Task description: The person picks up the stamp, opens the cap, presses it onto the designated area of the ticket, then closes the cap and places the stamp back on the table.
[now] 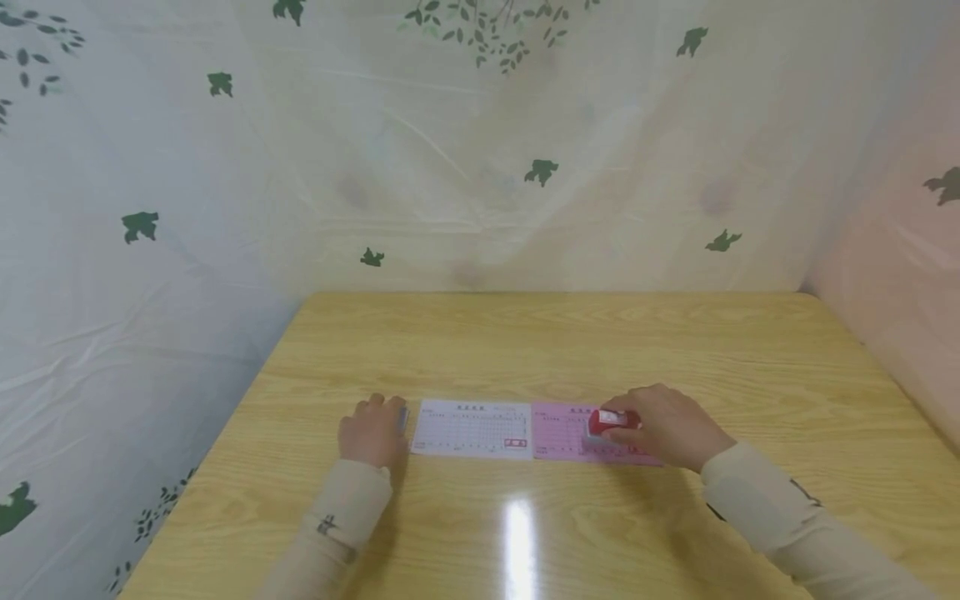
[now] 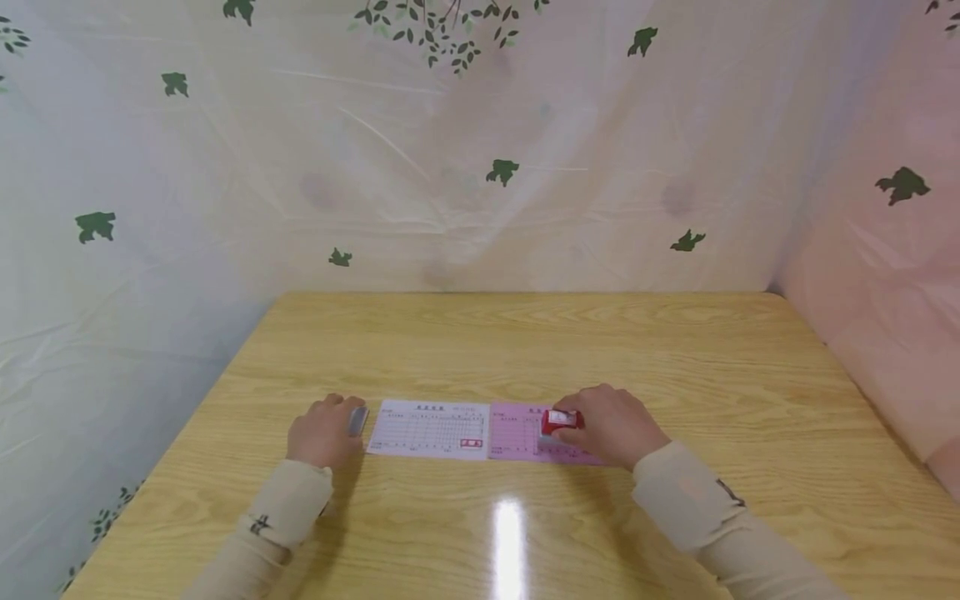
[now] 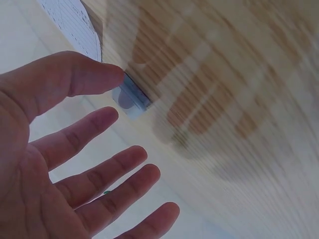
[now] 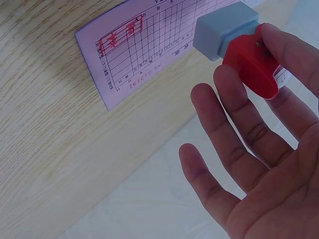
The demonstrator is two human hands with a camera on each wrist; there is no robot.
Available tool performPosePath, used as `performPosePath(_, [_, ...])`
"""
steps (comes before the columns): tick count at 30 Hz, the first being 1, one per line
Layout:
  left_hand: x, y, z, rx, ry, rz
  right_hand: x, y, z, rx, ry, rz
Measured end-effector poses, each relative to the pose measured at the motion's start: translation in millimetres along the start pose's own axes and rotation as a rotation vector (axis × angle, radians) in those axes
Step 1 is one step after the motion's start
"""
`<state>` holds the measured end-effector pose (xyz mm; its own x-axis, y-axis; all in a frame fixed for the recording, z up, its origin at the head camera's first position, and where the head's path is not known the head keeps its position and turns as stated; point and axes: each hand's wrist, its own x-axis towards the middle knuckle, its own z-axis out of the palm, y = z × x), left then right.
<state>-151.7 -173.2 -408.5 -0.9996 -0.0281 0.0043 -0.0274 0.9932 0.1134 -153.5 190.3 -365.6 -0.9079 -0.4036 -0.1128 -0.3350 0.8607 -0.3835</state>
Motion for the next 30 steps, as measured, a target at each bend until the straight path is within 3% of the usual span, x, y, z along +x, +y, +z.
performPosePath(30, [7.1, 0.1, -2.2, 0.032, -0.03, 0.027, -5.5, 6.4, 2.7, 0.002, 0.017, -0.002])
